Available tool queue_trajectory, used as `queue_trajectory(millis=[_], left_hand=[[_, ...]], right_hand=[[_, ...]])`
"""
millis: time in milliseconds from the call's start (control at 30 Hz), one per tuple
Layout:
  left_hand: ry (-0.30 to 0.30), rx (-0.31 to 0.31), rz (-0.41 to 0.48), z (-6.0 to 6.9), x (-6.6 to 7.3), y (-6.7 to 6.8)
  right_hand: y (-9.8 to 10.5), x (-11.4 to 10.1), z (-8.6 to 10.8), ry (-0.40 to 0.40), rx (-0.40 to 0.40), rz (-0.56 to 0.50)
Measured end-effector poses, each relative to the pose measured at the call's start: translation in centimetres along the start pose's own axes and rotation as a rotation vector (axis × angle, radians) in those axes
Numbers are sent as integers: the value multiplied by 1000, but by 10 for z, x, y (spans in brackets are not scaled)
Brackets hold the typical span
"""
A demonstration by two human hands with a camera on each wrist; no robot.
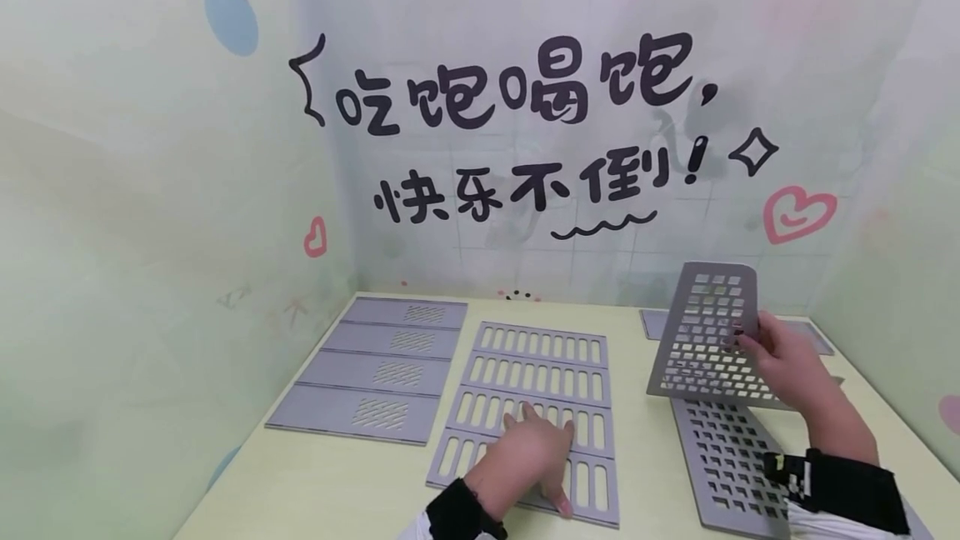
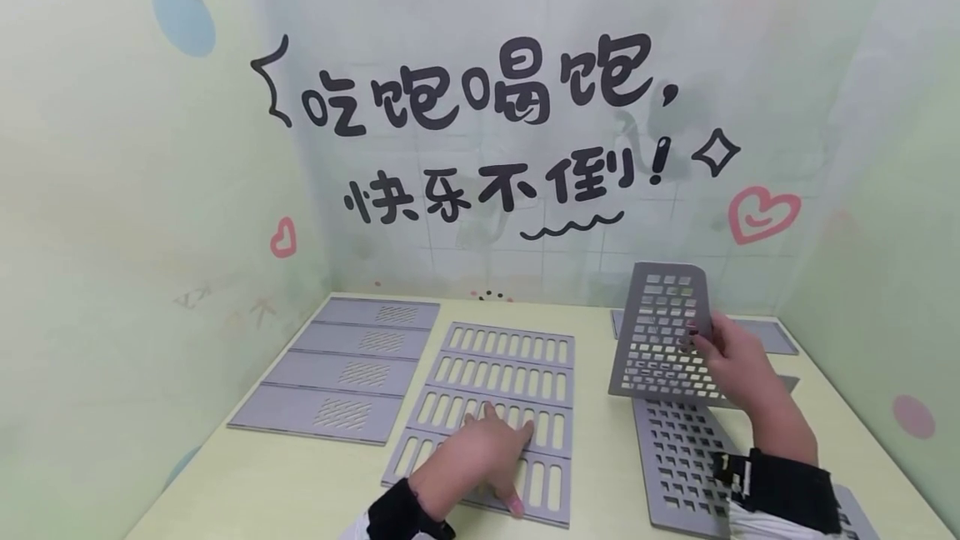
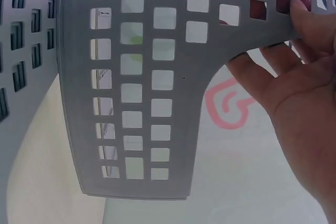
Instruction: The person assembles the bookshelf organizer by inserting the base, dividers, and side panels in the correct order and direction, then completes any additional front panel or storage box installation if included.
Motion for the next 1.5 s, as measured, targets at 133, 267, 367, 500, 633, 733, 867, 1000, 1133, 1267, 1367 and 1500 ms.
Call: queue_trajectory(millis=[133,267,367,500,633,733,867,1000,1133,1267,1367,1500], left_hand=[[-5,6,-2,1,-1,-1],[-7,9,-9,1,-1,-2],[-2,4,-3,0,-1,-3],[23,3,42,-2,0,-5],[35,7,73,-2,2,-5],[16,9,56,-2,4,-5],[29,9,69,-3,6,-5],[51,-1,58,-6,6,-5],[59,0,67,-5,4,-3],[72,13,90,-3,3,-2],[91,13,117,-1,3,-4],[103,4,125,0,5,-4]], right_hand=[[-1,2,-1,-27,-61,10],[-4,2,-1,-20,-86,29],[-5,2,0,-28,-96,32],[-5,3,1,-32,-93,30],[-5,1,1,-41,-90,39],[-5,-1,1,-65,-72,69],[-3,-10,-10,-61,-19,90],[4,-28,-35,-51,44,50],[3,-46,-65,-98,24,-5],[-13,-55,-92,-128,-101,-51],[-30,-55,-105,-138,-168,-55],[-46,-48,-116,-154,-185,-25]])
Point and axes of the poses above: each hand's wrist, its own z-axis away from the middle knuckle, its own y-axis out of the back of the hand, x = y × z, the point moved 2 cm from there along -z, towards the middle knuckle, and after that the axes turned 11 degrees about -y, right-handed, at the moved point
